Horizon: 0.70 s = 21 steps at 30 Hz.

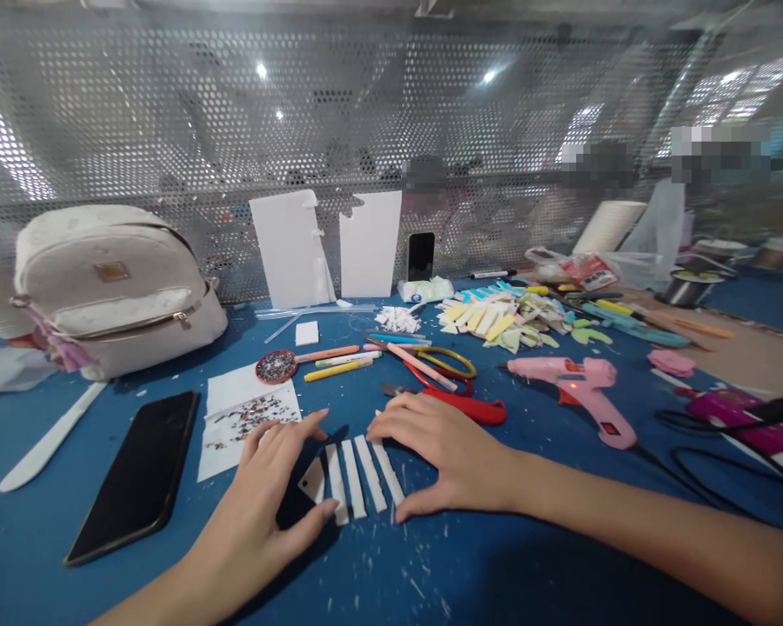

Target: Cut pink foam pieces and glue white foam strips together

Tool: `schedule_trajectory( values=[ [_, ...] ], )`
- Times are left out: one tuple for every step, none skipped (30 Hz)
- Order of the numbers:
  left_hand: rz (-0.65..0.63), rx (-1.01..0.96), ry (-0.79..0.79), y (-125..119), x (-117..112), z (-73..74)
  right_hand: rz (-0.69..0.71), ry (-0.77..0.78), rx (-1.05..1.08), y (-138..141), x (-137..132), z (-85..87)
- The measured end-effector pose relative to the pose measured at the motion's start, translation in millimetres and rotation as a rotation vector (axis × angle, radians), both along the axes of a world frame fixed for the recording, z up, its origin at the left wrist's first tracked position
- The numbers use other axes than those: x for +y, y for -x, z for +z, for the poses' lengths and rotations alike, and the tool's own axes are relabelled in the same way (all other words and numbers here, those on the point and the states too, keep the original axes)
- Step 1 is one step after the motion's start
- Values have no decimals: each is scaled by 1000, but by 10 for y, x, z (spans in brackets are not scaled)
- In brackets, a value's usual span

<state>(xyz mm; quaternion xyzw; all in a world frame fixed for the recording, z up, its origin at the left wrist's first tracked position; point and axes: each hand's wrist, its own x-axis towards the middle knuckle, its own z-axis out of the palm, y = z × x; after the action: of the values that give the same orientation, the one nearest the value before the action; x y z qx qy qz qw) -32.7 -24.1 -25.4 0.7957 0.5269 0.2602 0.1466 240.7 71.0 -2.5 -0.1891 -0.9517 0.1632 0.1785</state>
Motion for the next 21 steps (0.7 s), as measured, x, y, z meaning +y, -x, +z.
schedule_trajectory(
  values=[
    [-1, -4, 2, -1, 2, 0, -4, 1, -8, 1, -1, -6],
    [0, -9, 3, 0, 4, -3, -11, 1, -16, 2, -2, -13],
    [1, -11, 5, 1, 6, -7, -18, -1, -23, 1, -2, -19],
    [3, -12, 6, 3, 8, -12, -24, -2, -28, 1, -2, -26],
    [6, -9, 7, 6, 9, -19, -27, -3, -30, 0, -2, -33],
    [9, -2, 7, 9, 10, -26, -28, -3, -29, -1, -3, -39],
    [13, 4, 4, 13, 10, -33, -27, -4, -27, -2, -4, -44],
    [18, 9, 0, 16, 10, -39, -24, -3, -25, -3, -6, -47],
    [22, 13, -4, 20, 10, -44, -21, -4, -25, -5, -6, -46],
    [24, 12, -8, 23, 10, -48, -19, -4, -25, -7, -5, -42],
    [24, 8, -12, 25, 10, -50, -16, -4, -24, -11, 0, -33],
    [19, 3, -13, 27, 10, -51, -13, -4, -20, -17, 9, -18],
    [14, -3, -13, 27, 10, -50, -9, -4, -16, -27, 24, 1],
    [9, -8, -13, 27, 11, -49, -6, -3, -14, -39, 45, 25],
    [6, -12, -11, 25, 11, -47, -7, -4, -13, -54, 70, 52],
    [8, -16, -9, 22, 11, -45, -12, -8, -15, -72, 100, 82],
    [12, -18, -9, 19, 10, -44, -23, -14, -20, -93, 131, 111],
    [16, -20, -9, 16, 8, -43, -36, -24, -25, -114, 162, 139],
    [21, -24, -9, 13, 6, -44, -47, -37, -33, -136, 191, 164],
    [22, -28, -8, 12, 5, -46, -55, -51, -43, -156, 218, 183],
    [21, -32, -4, 12, 3, -49, -58, -64, -59, -174, 241, 197]
  ],
)
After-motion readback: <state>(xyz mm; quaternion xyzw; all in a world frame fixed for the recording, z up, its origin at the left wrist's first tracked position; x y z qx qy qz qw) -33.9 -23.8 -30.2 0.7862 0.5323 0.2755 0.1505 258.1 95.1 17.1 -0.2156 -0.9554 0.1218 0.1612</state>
